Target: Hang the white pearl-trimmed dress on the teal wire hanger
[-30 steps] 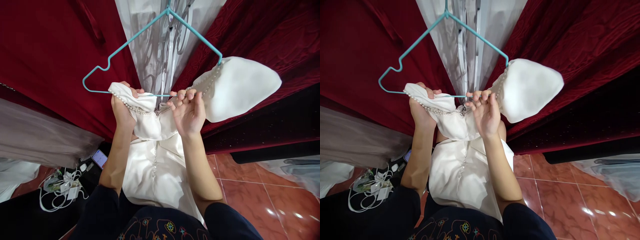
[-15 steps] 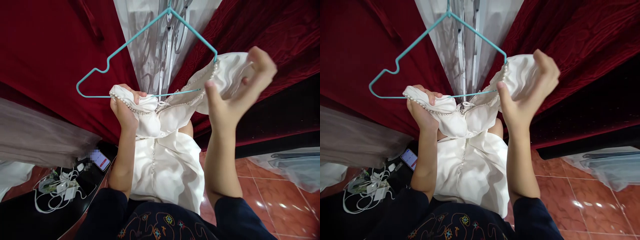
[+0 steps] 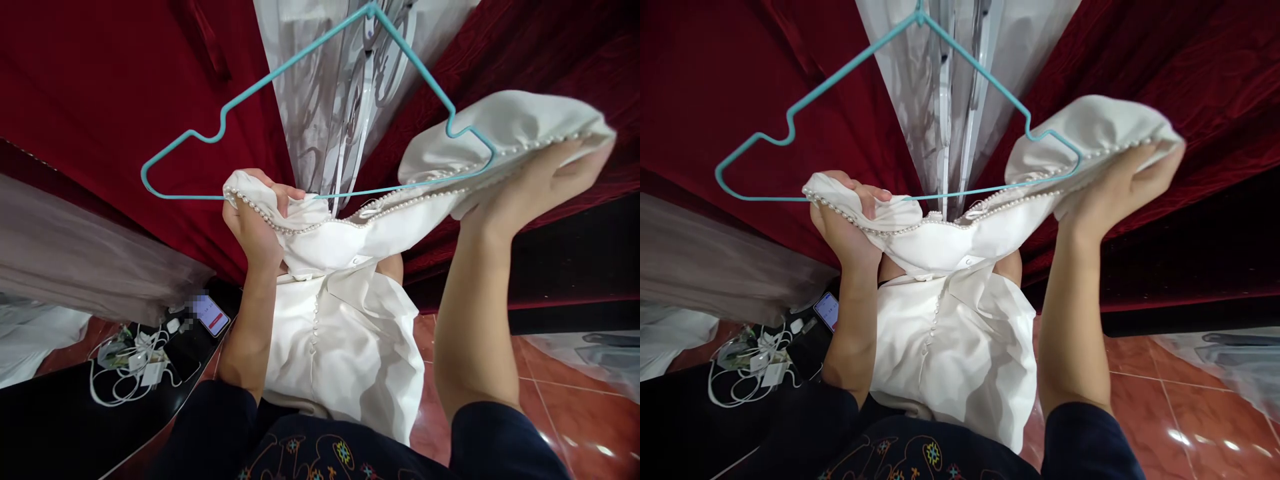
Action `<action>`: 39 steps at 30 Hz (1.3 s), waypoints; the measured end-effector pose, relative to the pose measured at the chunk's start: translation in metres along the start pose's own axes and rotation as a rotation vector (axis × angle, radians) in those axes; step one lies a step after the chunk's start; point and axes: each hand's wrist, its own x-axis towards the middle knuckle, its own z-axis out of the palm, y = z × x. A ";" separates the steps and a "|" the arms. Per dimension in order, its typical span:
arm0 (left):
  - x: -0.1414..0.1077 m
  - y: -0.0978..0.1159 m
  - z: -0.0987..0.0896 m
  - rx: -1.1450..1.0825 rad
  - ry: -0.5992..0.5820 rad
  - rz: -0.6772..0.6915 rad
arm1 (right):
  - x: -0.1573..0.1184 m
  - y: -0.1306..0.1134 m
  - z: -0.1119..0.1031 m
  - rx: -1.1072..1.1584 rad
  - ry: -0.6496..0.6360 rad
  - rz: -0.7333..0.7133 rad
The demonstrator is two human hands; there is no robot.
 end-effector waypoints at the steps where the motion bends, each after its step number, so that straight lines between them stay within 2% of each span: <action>1: 0.000 0.000 0.000 -0.005 -0.003 -0.001 | -0.001 0.007 -0.004 0.124 0.014 0.070; 3: 0.000 -0.003 -0.001 -0.012 -0.013 -0.010 | -0.008 0.023 -0.014 0.359 -0.079 0.248; 5: -0.001 -0.008 -0.001 -0.014 -0.004 -0.025 | -0.026 0.035 -0.022 0.491 -0.242 0.520; 7: -0.001 -0.013 0.001 -0.016 0.011 -0.045 | -0.051 0.040 -0.025 0.526 -0.395 0.619; 9: -0.002 -0.017 0.003 -0.028 0.022 -0.060 | -0.079 0.036 -0.021 0.512 -0.492 0.610; 12: -0.004 -0.020 0.006 -0.037 0.031 -0.106 | -0.111 0.019 -0.013 0.557 -0.559 0.529; 14: -0.006 -0.021 0.006 -0.055 0.024 -0.147 | -0.121 0.008 -0.009 0.606 -0.616 0.484; 17: -0.012 -0.025 -0.004 -0.097 -0.044 -0.220 | -0.119 0.003 -0.009 0.609 -0.697 0.406; 20: -0.016 -0.035 -0.030 0.020 -0.084 -0.224 | -0.111 0.006 -0.011 0.537 -0.731 0.288; 24: -0.003 -0.044 -0.080 0.486 0.014 0.020 | -0.107 0.010 -0.010 0.498 -0.763 0.206; 27: 0.022 -0.037 -0.108 0.595 0.048 0.105 | -0.108 0.013 -0.008 0.472 -0.755 0.224; 29: 0.043 -0.022 -0.116 0.592 0.052 0.168 | -0.110 0.015 -0.006 0.456 -0.725 0.246; 31: 0.064 -0.002 -0.116 0.602 0.048 0.245 | -0.111 0.017 -0.005 0.459 -0.711 0.262; 34: 0.090 0.024 -0.105 0.629 -0.008 0.316 | -0.111 0.019 -0.005 0.493 -0.733 0.255; 37: 0.104 0.038 -0.081 0.618 -0.078 0.328 | -0.110 0.019 -0.005 0.505 -0.748 0.241; 39: 0.102 0.042 -0.060 0.610 -0.152 0.318 | -0.110 0.020 -0.005 0.491 -0.739 0.237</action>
